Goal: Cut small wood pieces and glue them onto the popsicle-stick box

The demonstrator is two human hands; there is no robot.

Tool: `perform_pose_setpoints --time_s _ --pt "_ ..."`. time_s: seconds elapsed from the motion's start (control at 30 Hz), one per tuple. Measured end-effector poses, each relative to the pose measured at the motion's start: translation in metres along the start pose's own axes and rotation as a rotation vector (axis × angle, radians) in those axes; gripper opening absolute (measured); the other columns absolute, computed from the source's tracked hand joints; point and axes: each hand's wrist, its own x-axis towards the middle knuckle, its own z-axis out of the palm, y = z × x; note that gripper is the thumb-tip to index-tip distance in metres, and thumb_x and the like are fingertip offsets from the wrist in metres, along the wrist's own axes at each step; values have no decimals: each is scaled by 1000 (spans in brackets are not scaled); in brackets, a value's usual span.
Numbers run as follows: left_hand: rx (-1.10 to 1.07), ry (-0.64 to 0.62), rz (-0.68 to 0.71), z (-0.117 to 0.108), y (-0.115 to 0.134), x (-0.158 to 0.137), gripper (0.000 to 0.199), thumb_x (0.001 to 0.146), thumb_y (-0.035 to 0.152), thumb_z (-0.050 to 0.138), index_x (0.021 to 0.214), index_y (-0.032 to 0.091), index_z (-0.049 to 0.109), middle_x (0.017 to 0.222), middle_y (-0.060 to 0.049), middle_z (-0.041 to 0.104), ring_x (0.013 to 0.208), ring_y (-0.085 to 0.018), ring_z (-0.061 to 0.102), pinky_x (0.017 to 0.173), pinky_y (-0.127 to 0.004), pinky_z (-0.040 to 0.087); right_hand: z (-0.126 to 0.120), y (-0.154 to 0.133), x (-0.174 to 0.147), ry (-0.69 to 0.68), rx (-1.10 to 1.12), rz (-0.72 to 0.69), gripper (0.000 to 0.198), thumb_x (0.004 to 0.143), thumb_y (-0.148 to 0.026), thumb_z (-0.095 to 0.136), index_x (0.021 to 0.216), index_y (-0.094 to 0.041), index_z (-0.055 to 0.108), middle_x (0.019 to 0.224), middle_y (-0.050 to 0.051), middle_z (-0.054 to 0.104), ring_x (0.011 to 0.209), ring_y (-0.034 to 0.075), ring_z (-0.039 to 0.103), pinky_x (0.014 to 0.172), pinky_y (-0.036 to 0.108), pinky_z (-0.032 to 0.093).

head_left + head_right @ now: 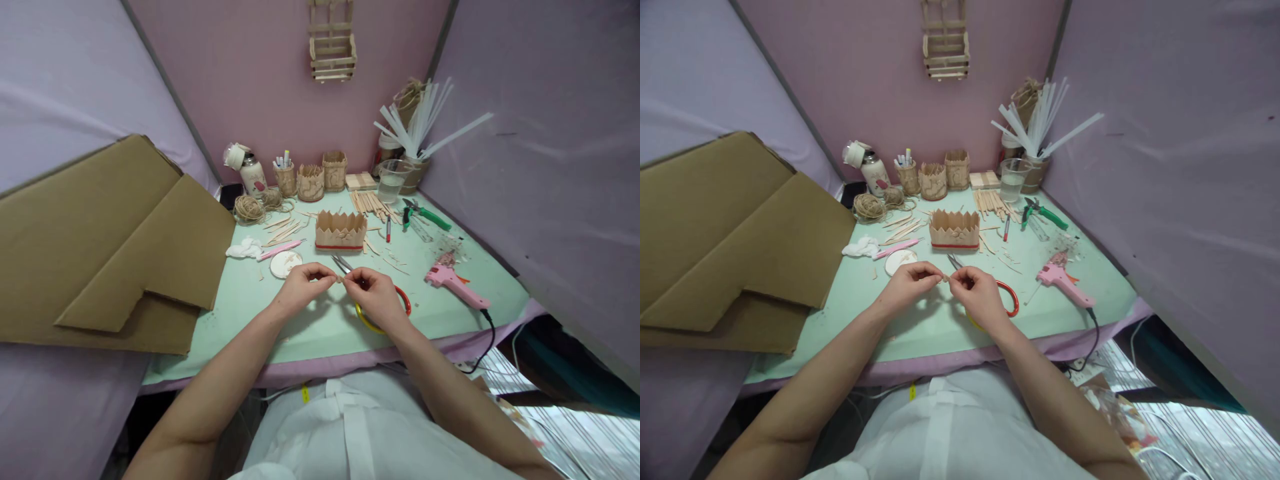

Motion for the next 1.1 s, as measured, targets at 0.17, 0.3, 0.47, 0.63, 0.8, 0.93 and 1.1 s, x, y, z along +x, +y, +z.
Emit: perform_pose_setpoints --time_s 0.17,0.3,0.47,0.63,0.8,0.93,1.1 --pt "48 6 -7 0 -1 1 15 68 27 60 73 15 67 75 -4 66 72 -14 57 66 -24 43 1 -1 -2 4 -51 -14 14 72 -30 55 71 -17 60 64 1 60 59 13 51 56 25 41" --pt "43 -10 0 0 -3 2 14 68 26 59 72 15 66 74 -3 65 70 -13 55 65 -23 42 2 -3 -2 2 -57 -12 13 72 -29 55 70 -17 59 64 1 60 58 13 50 54 25 40" --pt "-1 -12 -7 1 -3 1 13 69 25 59 72 15 65 72 -2 63 68 -12 54 64 -23 41 1 -5 -2 -15 -43 8 12 71 -29 55 68 -18 58 63 0 59 57 12 49 54 24 40" --pt "-26 -28 -18 1 -3 1 13 68 25 59 73 14 64 72 -3 63 68 -12 53 65 -23 40 1 -5 -2 -24 -44 4 11 71 -28 55 68 -18 58 63 0 59 57 12 50 54 24 40" --pt "-37 -39 -16 2 -4 1 13 69 26 59 73 15 62 72 -2 60 67 -12 51 64 -23 38 1 -4 -2 -24 -25 -1 11 71 -28 55 69 -18 58 64 0 59 57 12 50 54 23 40" --pt "-40 -22 -2 4 -5 1 13 69 28 59 73 15 62 72 -1 59 67 -11 50 63 -23 38 1 -4 -2 -20 -26 -5 11 71 -28 55 68 -18 58 63 0 59 56 12 49 53 23 40" --pt "-63 -19 -43 7 -3 0 14 69 29 59 73 15 61 69 0 57 63 -10 47 60 -22 36 1 -4 -2 -17 -11 -3 10 71 -28 56 69 -18 58 64 0 59 56 12 49 53 23 40"
